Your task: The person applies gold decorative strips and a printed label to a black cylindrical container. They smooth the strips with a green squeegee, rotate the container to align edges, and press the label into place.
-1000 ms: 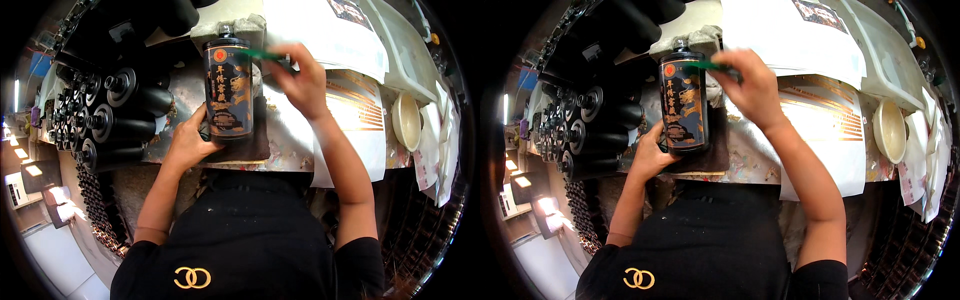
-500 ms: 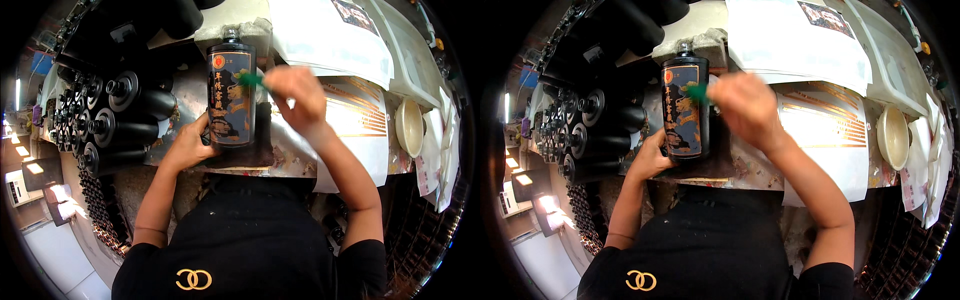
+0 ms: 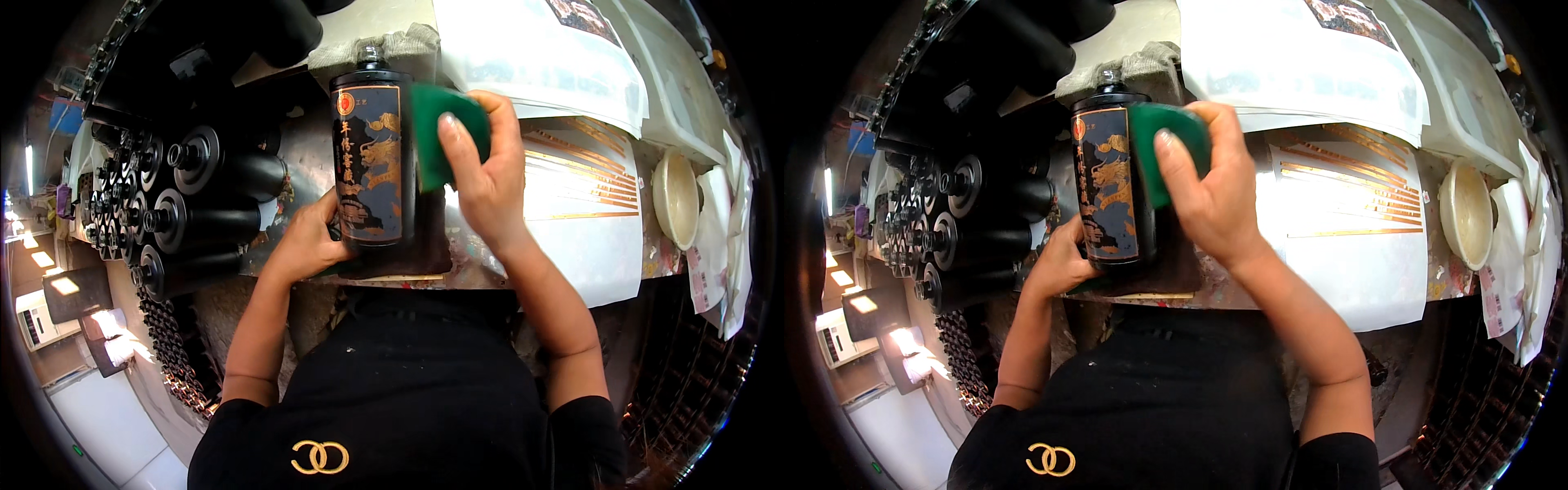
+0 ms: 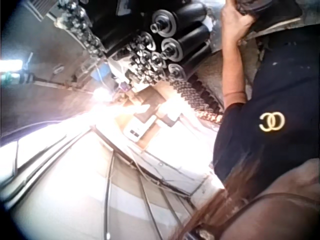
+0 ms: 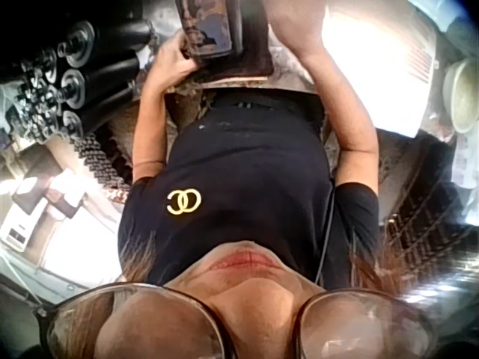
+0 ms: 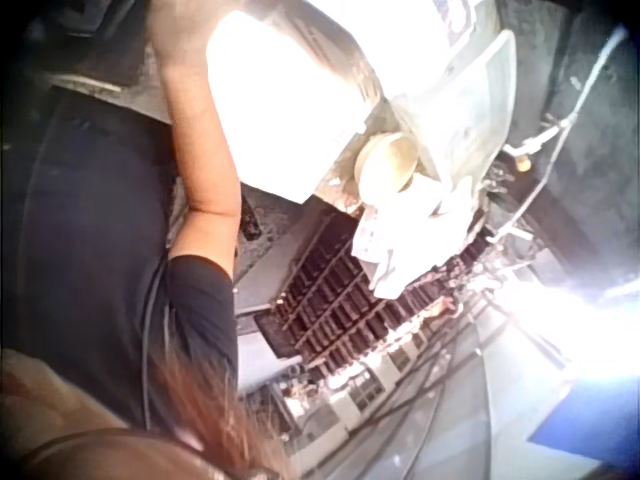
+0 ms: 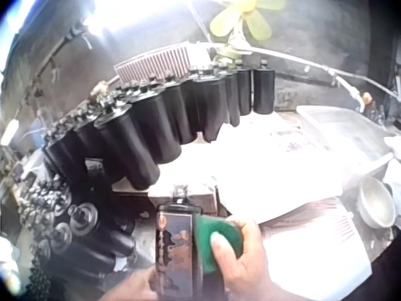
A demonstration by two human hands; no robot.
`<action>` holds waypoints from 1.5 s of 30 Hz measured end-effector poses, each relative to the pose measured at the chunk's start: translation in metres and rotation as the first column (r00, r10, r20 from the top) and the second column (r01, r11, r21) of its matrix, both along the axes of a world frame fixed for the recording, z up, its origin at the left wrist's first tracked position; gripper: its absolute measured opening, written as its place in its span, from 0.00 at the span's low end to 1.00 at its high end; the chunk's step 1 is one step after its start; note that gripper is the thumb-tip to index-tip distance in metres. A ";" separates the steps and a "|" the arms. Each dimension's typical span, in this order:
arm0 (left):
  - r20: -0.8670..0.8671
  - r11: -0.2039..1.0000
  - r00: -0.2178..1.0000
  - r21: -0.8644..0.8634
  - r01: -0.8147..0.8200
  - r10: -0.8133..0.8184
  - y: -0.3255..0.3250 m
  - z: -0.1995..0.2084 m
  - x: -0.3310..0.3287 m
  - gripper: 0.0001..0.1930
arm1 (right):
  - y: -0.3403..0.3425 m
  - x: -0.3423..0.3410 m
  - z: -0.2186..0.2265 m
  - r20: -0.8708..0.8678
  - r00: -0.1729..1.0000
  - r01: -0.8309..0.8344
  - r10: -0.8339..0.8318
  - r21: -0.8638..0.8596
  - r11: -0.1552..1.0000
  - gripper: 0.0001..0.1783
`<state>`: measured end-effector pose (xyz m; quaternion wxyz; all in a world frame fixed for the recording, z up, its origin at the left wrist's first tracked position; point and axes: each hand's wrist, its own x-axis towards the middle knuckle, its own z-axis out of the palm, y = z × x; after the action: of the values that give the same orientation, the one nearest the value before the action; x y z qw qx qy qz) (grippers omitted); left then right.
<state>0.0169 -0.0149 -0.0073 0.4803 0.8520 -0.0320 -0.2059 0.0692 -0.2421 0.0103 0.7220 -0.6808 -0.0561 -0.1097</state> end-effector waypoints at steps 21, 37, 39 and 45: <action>0.038 1.000 0.999 0.001 -0.004 0.004 0.001 -0.006 -0.001 0.33 | 0.008 -0.020 0.002 -0.022 0.998 0.055 -0.063 -0.257 0.965 0.17; -0.020 1.000 1.000 0.008 -0.010 0.010 0.004 -0.004 0.001 0.36 | -0.007 0.068 0.021 0.448 0.871 0.058 0.203 -0.504 0.862 0.16; -0.009 1.000 1.000 -0.028 0.002 -0.002 0.005 -0.006 0.001 0.36 | -0.005 0.067 0.014 0.662 0.745 0.237 0.083 -0.378 0.895 0.13; -0.034 0.998 0.999 -0.067 0.007 -0.010 0.004 -0.001 0.001 0.35 | -0.023 -0.044 -0.022 0.578 0.690 -0.059 0.435 -0.554 0.830 0.11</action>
<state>0.0182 -0.0109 -0.0081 0.5080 0.8317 -0.0342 -0.2213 0.0257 -0.2647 -0.0116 0.4581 -0.7375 -0.4386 -0.2322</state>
